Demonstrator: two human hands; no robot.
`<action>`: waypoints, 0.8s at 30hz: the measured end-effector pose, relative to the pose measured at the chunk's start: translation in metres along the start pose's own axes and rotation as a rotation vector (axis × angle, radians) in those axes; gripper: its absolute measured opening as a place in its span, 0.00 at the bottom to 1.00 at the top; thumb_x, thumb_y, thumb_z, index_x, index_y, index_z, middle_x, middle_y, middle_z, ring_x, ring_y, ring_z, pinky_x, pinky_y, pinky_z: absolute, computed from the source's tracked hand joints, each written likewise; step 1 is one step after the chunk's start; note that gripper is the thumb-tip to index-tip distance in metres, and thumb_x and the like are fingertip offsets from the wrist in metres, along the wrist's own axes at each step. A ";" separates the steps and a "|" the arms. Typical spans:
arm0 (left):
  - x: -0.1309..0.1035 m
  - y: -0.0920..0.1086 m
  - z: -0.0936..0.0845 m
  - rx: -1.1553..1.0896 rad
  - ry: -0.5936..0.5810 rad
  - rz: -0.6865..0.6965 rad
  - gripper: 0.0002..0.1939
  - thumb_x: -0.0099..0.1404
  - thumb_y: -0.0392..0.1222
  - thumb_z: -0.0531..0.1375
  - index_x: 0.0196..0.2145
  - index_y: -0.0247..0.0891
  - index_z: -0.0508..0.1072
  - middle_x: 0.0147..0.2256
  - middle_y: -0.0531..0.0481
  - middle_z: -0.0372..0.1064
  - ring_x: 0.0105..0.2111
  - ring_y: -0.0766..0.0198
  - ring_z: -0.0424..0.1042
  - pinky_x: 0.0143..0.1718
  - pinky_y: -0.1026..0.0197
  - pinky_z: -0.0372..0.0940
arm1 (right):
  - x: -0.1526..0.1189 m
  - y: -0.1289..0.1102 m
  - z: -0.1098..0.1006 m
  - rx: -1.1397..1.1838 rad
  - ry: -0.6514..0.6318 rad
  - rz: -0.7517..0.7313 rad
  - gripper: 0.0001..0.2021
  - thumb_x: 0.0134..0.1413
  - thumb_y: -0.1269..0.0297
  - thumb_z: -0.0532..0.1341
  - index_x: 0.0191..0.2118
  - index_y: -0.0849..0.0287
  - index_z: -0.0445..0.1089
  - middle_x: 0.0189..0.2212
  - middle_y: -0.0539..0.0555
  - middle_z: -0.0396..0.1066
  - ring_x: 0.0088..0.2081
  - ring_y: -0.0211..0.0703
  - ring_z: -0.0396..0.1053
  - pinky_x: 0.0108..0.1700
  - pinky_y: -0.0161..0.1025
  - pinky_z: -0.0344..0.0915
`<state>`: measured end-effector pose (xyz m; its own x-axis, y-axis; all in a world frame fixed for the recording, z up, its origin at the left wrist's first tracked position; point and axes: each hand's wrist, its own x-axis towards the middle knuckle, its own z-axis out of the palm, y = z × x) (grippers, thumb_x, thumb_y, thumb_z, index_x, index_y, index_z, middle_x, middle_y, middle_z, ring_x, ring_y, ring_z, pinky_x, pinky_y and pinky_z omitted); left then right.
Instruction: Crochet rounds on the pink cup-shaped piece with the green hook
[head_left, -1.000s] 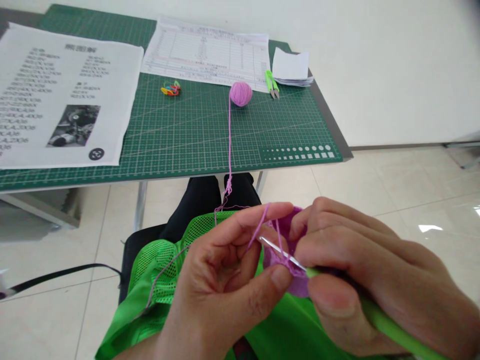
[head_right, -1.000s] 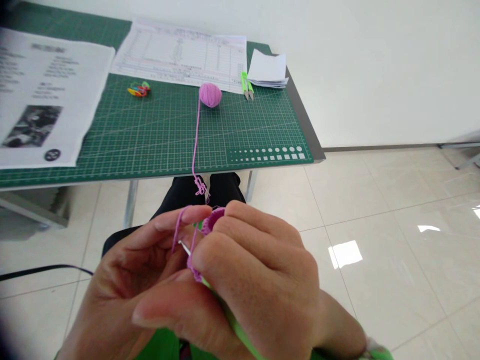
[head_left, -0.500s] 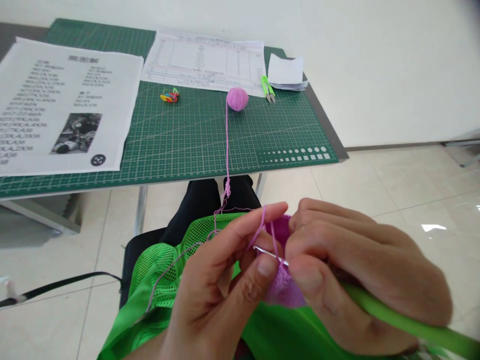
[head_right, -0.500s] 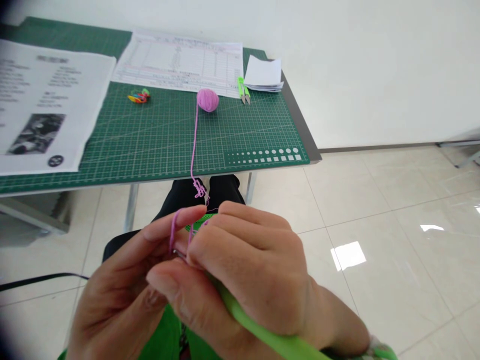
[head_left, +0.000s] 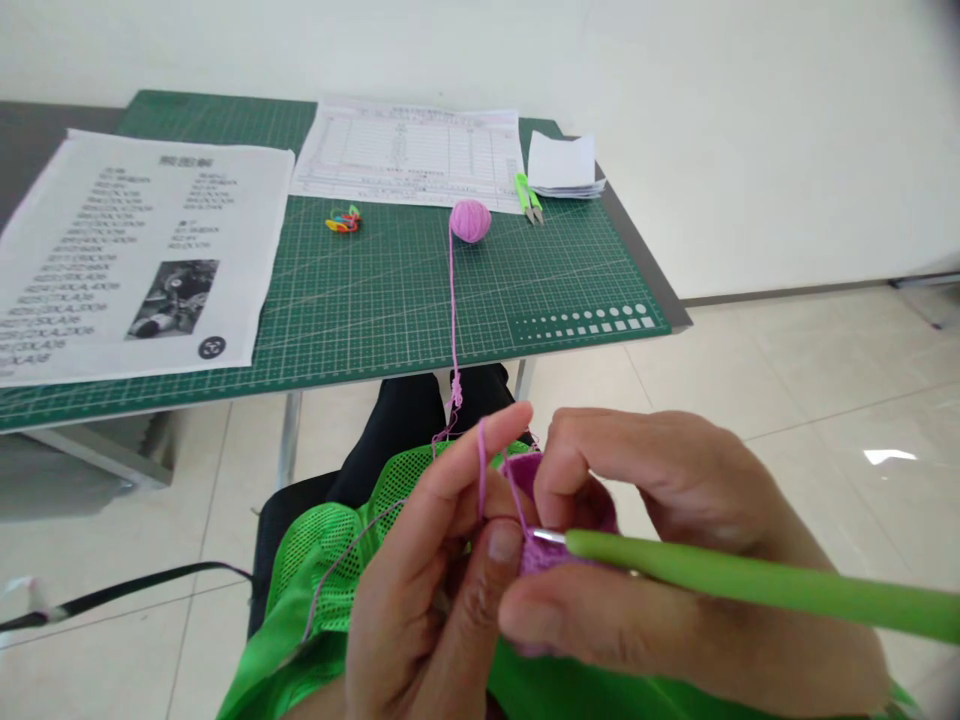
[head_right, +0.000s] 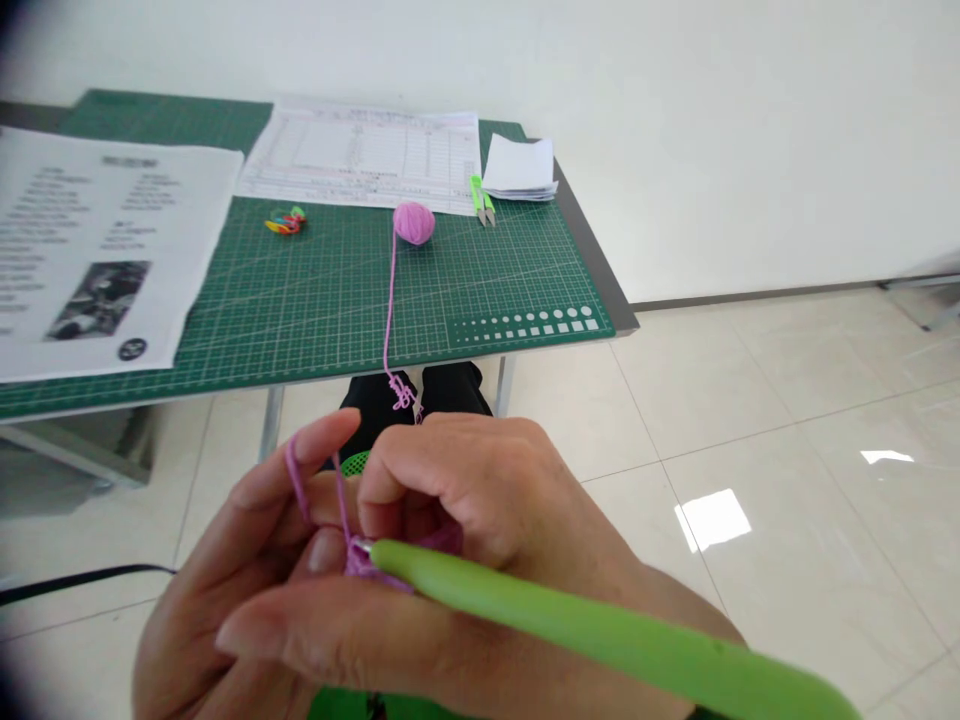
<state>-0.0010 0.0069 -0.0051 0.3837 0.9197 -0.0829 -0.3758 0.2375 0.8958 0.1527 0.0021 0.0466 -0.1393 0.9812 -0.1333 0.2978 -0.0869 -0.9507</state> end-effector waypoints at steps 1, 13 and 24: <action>-0.001 0.000 0.000 0.008 0.017 0.010 0.20 0.71 0.38 0.60 0.57 0.58 0.75 0.34 0.54 0.78 0.26 0.69 0.72 0.32 0.71 0.72 | -0.002 -0.001 0.000 0.011 -0.013 0.047 0.13 0.51 0.63 0.71 0.26 0.55 0.65 0.23 0.41 0.67 0.23 0.29 0.62 0.22 0.28 0.60; -0.003 -0.007 0.007 0.052 0.146 0.178 0.22 0.74 0.40 0.57 0.62 0.57 0.69 0.27 0.55 0.62 0.25 0.68 0.64 0.24 0.68 0.63 | -0.003 0.003 0.018 0.017 0.207 -0.031 0.07 0.50 0.72 0.63 0.26 0.54 0.67 0.23 0.45 0.68 0.27 0.34 0.66 0.27 0.34 0.65; -0.010 -0.014 0.017 0.217 0.296 0.293 0.22 0.74 0.40 0.56 0.61 0.61 0.67 0.28 0.54 0.75 0.19 0.65 0.64 0.18 0.61 0.61 | -0.003 0.008 0.033 -0.018 0.341 -0.057 0.08 0.46 0.74 0.62 0.24 0.54 0.67 0.24 0.45 0.69 0.29 0.37 0.70 0.38 0.43 0.68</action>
<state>0.0144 -0.0110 -0.0098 0.0186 0.9954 0.0943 -0.2351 -0.0874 0.9680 0.1237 -0.0069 0.0303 0.1665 0.9858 0.0237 0.3161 -0.0306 -0.9482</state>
